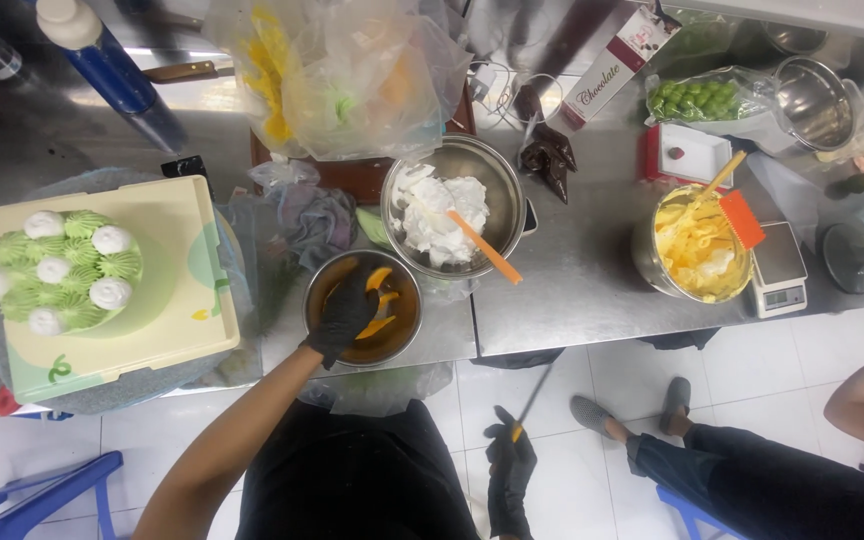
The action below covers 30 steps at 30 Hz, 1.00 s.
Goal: Peeling a whole mango with a peeler, then slicing it into small pieces with a knife and placing them on top of a decorated cake.
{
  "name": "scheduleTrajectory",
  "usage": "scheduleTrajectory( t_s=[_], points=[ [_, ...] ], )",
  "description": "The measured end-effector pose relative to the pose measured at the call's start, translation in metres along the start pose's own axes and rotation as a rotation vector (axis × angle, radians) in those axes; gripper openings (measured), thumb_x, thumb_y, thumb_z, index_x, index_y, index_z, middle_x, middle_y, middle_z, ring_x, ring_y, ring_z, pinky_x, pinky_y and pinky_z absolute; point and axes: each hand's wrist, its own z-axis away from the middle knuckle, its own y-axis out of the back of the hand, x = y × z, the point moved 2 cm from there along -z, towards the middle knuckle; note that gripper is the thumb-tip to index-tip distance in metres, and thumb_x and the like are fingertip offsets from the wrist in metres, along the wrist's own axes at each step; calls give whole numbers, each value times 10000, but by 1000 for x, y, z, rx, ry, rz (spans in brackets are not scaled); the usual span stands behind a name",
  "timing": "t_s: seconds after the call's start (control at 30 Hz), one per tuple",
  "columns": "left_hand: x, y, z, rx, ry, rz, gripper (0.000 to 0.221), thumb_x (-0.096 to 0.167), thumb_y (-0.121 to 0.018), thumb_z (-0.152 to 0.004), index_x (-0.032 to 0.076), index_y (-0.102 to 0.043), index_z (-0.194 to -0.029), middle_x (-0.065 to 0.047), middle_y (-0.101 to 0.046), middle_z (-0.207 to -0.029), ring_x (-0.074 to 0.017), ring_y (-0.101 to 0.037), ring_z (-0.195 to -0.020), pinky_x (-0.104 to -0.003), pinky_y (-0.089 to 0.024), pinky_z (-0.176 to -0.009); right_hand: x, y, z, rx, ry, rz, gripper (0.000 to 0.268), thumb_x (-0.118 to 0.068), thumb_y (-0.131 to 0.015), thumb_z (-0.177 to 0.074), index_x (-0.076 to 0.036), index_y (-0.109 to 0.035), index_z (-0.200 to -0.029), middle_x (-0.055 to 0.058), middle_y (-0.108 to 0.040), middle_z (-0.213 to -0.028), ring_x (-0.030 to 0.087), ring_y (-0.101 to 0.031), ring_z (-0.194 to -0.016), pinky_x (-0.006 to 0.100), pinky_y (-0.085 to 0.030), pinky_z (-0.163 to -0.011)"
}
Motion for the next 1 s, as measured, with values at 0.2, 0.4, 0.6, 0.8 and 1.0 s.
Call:
scheduleTrajectory(
  t_s=[0.2, 0.4, 0.6, 0.8, 1.0],
  points=[
    [45, 27, -5, 68, 831, 1151, 455, 202, -738, -862, 109, -609, -1289, -104, -690, -1125, -260, -688, -978, -386, -594, -822, -97, -97, 78, -633, 29, 63, 472, -230, -545, -1004, -48, -586, -1438, 24, -661, -794, 32, -446, -566, 212, -380, -507],
    [71, 26, 7, 333, 882, 1622, 365, 359, -744, -909, 88, -671, -1143, -97, -709, -1043, -239, -712, -888, -388, -618, -774, -110, -151, 100, -777, 68, 298, 448, -268, -484, -1059, -34, -589, -1426, 10, -695, -860, 88, -629, -738, 251, -522, -687],
    [59, 27, 21, 493, 717, 1641, 393, 374, -730, -928, 105, -666, -1208, -72, -701, -1052, -212, -702, -903, -359, -610, -772, -85, -157, 95, -777, 210, 386, 434, -248, -482, -1067, -44, -573, -1439, 35, -707, -824, 95, -655, -744, 252, -545, -721],
    [80, 42, 24, 267, 805, 1921, 438, 388, -712, -934, 107, -594, -1249, -94, -670, -1069, -253, -700, -956, -406, -620, -819, -80, -163, 84, -752, 479, 439, 446, -155, -533, -1044, -33, -544, -1473, 44, -733, -880, 108, -690, -827, 278, -564, -771],
    [91, 39, 28, 219, 1018, 1865, 466, 402, -677, -937, 89, -583, -1269, -144, -699, -1048, -286, -699, -894, -431, -616, -794, -74, -177, 64, -676, 612, 533, 483, -107, -565, -990, -66, -524, -1469, 45, -756, -1022, 126, -744, -899, 288, -598, -819]
  ],
)
